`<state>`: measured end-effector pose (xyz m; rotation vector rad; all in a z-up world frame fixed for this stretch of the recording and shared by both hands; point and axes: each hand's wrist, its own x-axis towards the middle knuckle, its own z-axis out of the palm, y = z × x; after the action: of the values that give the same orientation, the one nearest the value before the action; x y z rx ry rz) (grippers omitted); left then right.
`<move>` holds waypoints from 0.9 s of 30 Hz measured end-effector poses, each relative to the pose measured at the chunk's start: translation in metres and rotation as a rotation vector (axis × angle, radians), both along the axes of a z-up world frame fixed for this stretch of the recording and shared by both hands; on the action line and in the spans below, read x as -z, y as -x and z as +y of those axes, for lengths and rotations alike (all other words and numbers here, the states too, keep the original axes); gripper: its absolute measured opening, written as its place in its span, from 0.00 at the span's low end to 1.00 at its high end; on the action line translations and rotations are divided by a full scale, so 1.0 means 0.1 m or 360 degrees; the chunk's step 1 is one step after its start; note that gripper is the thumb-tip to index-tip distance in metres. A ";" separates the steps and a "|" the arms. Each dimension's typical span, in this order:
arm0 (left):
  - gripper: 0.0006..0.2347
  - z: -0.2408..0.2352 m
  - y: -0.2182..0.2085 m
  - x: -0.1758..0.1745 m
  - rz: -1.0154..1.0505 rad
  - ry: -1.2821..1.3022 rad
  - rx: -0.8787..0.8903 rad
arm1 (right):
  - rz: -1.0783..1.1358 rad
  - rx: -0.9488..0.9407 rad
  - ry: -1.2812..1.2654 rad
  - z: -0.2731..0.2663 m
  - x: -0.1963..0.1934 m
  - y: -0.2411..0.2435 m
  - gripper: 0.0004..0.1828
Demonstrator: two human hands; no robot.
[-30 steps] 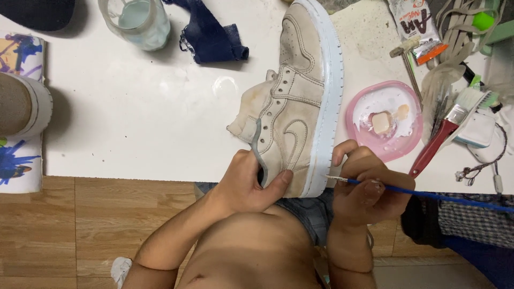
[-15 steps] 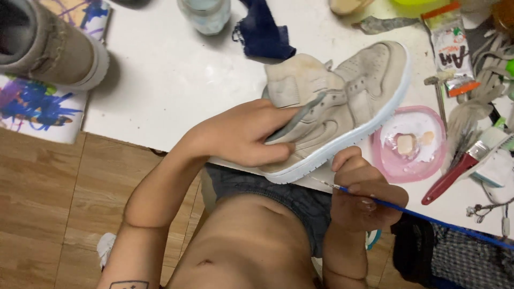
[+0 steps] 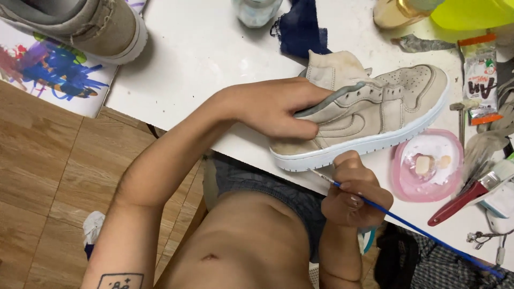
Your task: The person holds a beige high-top sneaker and uses a small blue paintbrush to apply white paint to the midsole. They repeatedly dip the brush into a pink container of paint and carefully paint the edges of the sole.
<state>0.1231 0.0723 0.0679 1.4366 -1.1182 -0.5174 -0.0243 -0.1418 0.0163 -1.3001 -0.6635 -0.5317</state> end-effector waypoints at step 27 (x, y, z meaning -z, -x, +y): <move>0.03 0.00 0.01 -0.01 -0.0006 0.0029 -0.0001 | -0.0185 0.0359 0.0037 0.13 0.07 -0.03 0.19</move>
<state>0.1223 0.0718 0.0688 1.4222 -1.1229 -0.5033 -0.0216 -0.1284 0.0096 -1.3821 -0.6234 -0.7904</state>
